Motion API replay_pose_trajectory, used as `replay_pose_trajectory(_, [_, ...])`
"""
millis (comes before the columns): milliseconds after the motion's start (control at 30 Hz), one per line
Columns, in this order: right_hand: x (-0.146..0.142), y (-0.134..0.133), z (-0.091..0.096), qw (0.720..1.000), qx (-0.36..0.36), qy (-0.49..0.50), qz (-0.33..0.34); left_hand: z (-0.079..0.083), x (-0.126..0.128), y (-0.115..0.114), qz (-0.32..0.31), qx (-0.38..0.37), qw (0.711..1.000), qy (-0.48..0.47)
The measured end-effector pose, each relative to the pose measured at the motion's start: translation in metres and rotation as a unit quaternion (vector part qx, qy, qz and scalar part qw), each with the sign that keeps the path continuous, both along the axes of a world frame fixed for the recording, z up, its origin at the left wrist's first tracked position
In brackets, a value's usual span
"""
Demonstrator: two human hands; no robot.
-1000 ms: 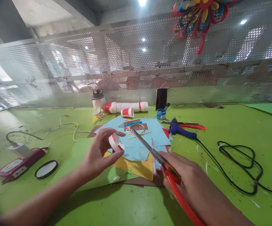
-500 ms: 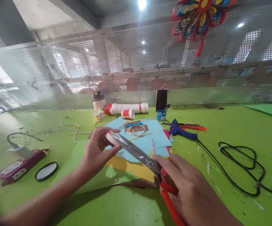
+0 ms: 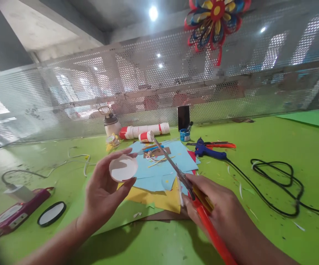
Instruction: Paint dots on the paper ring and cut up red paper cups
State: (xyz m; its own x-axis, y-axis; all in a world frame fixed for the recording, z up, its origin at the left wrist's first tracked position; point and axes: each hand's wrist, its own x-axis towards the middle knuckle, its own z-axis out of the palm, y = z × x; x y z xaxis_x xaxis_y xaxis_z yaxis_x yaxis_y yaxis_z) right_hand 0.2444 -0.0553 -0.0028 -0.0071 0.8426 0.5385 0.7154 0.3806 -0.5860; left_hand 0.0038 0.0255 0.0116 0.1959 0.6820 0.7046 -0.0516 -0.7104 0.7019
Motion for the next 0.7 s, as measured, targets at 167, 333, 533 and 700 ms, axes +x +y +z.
replay_pose_trajectory(167, [-0.006,0.002,-0.003,1.000,-0.011,0.004,0.017,-0.003,0.003,-0.001,-0.009,-0.003,1.000,0.005])
replay_pose_trajectory(333, [-0.013,0.002,-0.001,1.000,-0.019,0.009,0.020,-0.004,0.006,0.001,-0.013,-0.062,0.998,0.009])
replay_pose_trajectory(533, [-0.013,0.002,0.000,0.999,-0.015,0.016,0.026,-0.002,0.006,0.003,-0.003,-0.086,0.996,0.020])
replay_pose_trajectory(700, [-0.014,0.002,0.001,0.998,-0.042,0.035,0.030,-0.003,0.005,0.003,-0.023,-0.128,0.992,0.006])
